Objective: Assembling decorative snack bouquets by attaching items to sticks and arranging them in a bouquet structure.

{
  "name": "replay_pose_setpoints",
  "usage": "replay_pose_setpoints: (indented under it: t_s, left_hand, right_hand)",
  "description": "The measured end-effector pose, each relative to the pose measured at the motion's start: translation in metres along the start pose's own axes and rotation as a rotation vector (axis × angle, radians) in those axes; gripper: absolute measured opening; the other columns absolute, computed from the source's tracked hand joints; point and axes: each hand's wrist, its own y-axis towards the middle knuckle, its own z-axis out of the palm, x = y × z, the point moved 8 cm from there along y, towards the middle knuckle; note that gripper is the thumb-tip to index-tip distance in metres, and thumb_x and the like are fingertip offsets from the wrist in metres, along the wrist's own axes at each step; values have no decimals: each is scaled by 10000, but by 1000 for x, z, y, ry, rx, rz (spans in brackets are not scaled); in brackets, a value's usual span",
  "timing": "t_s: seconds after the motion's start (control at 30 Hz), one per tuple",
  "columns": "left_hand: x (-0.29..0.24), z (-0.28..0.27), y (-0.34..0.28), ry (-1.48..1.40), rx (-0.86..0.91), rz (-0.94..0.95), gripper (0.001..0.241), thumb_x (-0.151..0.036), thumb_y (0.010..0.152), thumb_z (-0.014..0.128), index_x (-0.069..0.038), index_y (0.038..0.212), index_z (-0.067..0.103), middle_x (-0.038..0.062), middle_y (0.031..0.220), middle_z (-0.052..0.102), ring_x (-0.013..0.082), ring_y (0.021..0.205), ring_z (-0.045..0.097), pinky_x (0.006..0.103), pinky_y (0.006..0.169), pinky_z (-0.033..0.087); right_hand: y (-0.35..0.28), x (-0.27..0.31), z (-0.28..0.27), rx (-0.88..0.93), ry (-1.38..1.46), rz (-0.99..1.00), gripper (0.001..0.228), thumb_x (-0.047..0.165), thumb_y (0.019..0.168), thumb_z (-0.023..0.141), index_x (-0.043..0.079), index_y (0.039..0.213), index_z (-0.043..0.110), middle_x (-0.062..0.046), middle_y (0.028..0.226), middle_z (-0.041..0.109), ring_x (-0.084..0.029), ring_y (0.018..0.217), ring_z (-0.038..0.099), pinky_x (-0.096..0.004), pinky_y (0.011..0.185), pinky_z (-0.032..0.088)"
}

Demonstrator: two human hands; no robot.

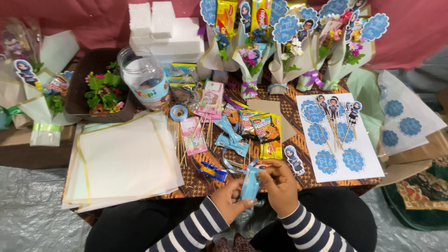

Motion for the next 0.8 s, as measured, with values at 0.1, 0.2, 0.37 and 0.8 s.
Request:
replay_pose_setpoints:
  t_s: [0.1,0.2,0.37,0.8]
  left_hand:
    - [-32,-65,-8,49,-265,39,578,-163,803,728,-80,1344,542,92,1119,738,189,946,735,307,894,638]
    - [-25,-157,-20,-719,-528,193,524,83,870,561,16,1377,451,243,1188,610,314,968,647,420,931,578]
    - [-46,-218,-68,-964,-726,400,443,-73,913,552,19,1336,460,243,1395,580,324,1197,602,400,1030,511]
    - [-25,-244,-77,-1091,-675,356,435,-24,938,504,-25,1370,451,228,1332,587,317,1164,594,412,987,504]
  right_hand:
    - [4,-2,4,-73,5,39,301,83,965,583,11,1256,555,-119,1086,690,-176,916,665,-281,791,571]
    - [-5,15,50,65,-274,-177,148,56,882,660,57,1022,709,-22,763,736,-62,501,508,-182,428,424]
    - [-42,-1,177,641,-449,210,471,103,910,615,147,1369,514,-62,1235,601,-107,799,569,-221,708,557]
    - [-58,-82,300,662,-159,453,681,212,911,536,-38,1510,331,-227,1455,527,-240,1233,607,-291,1003,497]
